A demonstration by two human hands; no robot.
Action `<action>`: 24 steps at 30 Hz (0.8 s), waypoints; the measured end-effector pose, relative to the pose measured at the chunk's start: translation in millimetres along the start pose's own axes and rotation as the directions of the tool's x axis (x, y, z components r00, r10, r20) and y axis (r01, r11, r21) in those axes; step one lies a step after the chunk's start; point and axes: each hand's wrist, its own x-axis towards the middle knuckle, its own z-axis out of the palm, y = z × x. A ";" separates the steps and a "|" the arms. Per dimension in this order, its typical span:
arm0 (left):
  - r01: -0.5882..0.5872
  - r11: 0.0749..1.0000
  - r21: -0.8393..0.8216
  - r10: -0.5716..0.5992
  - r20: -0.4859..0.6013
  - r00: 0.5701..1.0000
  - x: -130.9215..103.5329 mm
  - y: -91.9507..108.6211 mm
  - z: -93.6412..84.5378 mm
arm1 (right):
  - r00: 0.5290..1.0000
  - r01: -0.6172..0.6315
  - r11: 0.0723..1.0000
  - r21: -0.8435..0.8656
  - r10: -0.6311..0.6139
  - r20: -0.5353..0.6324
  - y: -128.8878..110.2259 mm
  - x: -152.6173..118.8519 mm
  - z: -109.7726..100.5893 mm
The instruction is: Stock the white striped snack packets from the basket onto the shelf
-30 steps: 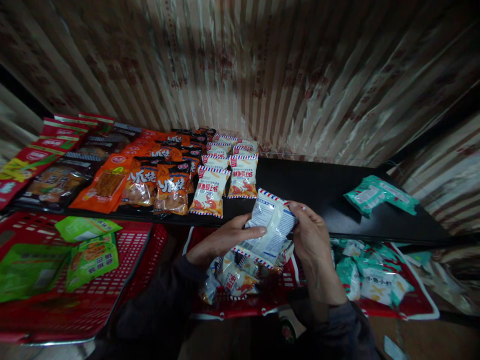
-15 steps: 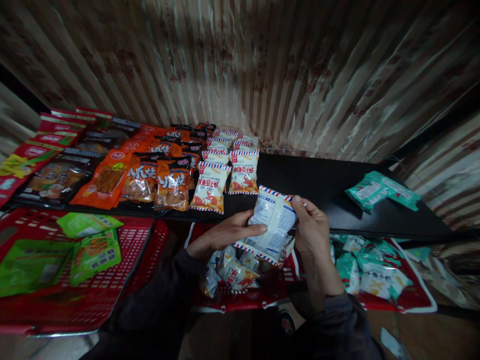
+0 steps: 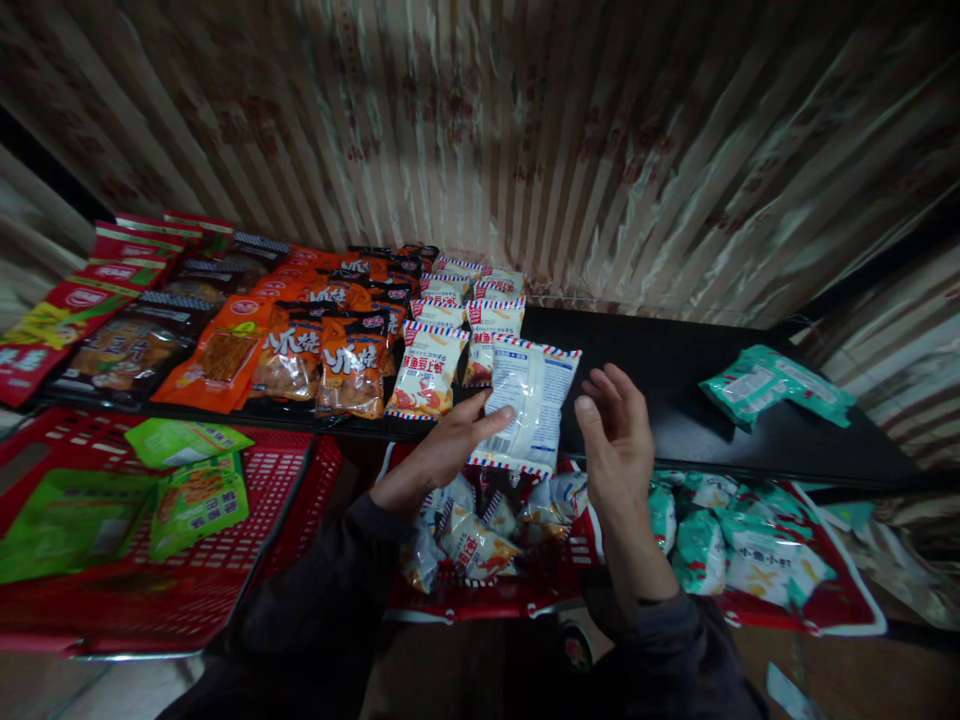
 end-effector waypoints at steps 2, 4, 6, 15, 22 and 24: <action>-0.056 0.998 0.006 0.056 -0.070 0.996 1.1 2.3 -1.0 | 0.986 0.157 0.977 -0.141 -0.148 0.072 -5.9 -6.0 1.6; -0.100 0.995 0.014 0.101 -0.113 0.988 1.2 4.4 -1.3 | 0.954 0.286 0.929 -0.235 -0.252 0.165 -11.1 -11.9 4.6; -0.132 0.991 0.009 0.132 -0.127 0.983 0.8 5.8 -0.9 | 0.924 0.359 0.891 -0.278 -0.298 0.239 -13.7 -16.8 8.2; -0.154 0.981 -0.115 0.144 -0.083 0.986 -3.0 4.1 4.6 | 0.913 0.171 0.966 -0.196 -0.080 0.400 -10.2 -23.8 11.6; -0.202 0.974 -0.102 0.198 -0.048 0.979 -8.4 1.4 12.1 | 0.944 0.041 0.988 -0.150 0.011 0.330 -11.7 -24.2 15.5; -0.201 0.973 -0.113 0.198 -0.042 0.979 -8.7 2.5 13.6 | 0.948 0.029 0.990 -0.140 0.018 0.318 -10.8 -23.2 16.0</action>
